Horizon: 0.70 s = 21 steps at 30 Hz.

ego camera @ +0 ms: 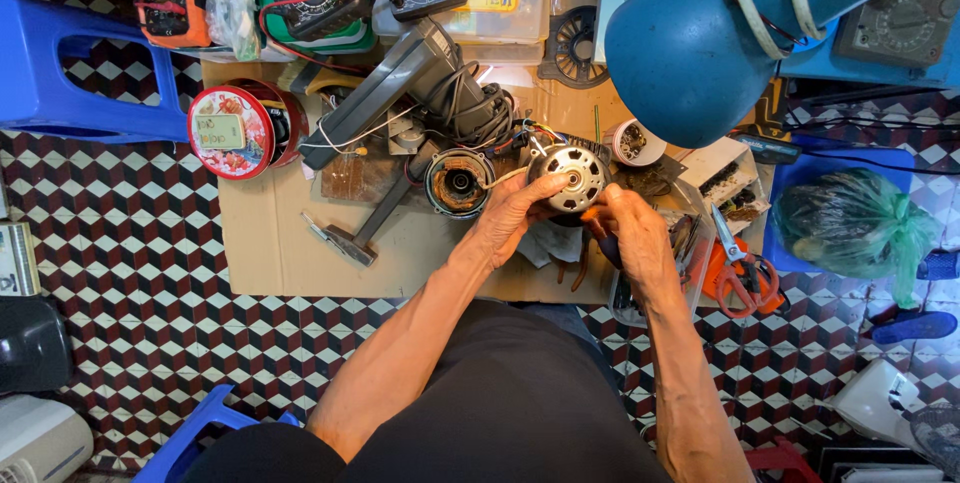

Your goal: The person works on a disassembled electrical motor rotor, using pliers and a screwdriver to adjust and secure internal components. The person repeatedly repositions the rotor and uses tools to manipulate wires and small parts within the assembly.

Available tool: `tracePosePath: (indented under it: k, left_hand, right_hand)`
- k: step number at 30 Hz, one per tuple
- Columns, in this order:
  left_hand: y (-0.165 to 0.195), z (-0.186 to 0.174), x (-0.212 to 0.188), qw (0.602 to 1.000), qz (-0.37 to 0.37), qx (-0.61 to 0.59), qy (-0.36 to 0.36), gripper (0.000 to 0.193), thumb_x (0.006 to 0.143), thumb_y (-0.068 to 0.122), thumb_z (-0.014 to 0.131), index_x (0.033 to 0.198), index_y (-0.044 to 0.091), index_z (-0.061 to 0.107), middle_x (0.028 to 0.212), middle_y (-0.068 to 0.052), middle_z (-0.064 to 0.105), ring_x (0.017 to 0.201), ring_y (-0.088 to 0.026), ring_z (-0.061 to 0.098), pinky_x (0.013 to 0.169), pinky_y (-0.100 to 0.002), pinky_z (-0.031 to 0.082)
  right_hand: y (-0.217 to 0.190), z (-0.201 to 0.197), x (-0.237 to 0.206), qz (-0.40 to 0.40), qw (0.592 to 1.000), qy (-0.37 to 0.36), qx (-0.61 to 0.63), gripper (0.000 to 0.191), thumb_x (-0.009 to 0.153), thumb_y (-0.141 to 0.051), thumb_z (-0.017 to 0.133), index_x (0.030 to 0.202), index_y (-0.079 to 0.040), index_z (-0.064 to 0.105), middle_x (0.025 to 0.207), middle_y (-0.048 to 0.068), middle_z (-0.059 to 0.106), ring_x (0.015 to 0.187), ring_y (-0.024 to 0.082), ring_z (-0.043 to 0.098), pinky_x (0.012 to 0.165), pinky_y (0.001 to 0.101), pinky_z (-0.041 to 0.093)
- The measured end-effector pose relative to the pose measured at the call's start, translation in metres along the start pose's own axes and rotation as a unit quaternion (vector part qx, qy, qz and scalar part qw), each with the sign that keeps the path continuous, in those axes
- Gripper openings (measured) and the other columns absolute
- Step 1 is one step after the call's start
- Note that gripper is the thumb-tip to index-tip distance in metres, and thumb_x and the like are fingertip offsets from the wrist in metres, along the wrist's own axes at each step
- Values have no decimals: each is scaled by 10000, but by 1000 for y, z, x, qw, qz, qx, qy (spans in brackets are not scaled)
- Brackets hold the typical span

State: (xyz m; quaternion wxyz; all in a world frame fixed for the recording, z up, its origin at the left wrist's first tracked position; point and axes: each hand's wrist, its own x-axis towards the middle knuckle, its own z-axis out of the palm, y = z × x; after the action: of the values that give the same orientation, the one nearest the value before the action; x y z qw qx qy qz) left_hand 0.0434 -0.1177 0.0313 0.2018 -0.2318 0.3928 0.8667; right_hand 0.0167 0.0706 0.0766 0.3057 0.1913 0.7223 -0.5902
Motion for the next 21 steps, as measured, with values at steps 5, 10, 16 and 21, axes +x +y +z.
tracePosePath:
  k: [5,10,16,21]
  left_hand:
    - [-5,0,2,1000,-8,-1,-2,519,872,407,772,1255,73,664,1135,-45,722,1054,-144,667,965,-341,530]
    - [-11,-3,3,999,-27,-31,15,519,864,415,779,1243,77,671,1134,-45,720,1041,-137,668,948,-331,529]
    - [-16,-1,14,991,-62,-102,63,581,840,469,788,1255,83,663,1102,-58,719,979,-155,680,875,-333,548]
    - [-13,3,19,986,-94,-105,86,651,795,525,781,1276,111,636,1110,-31,714,969,-145,689,852,-318,553]
  right_hand:
    - [5,-7,11,58,995,-46,-63,675,988,-568,492,1045,72,702,807,139,709,681,187,676,638,283,552]
    - [1,-12,13,92,994,-59,-30,709,994,-584,470,1028,84,705,738,163,696,580,199,646,530,299,543]
    - [-21,-25,2,74,994,-82,-10,652,1014,-517,432,926,64,713,648,156,692,443,187,605,408,299,483]
    - [-34,-27,-6,50,994,-95,-32,674,1035,-478,418,787,67,729,523,131,631,387,171,564,371,274,423]
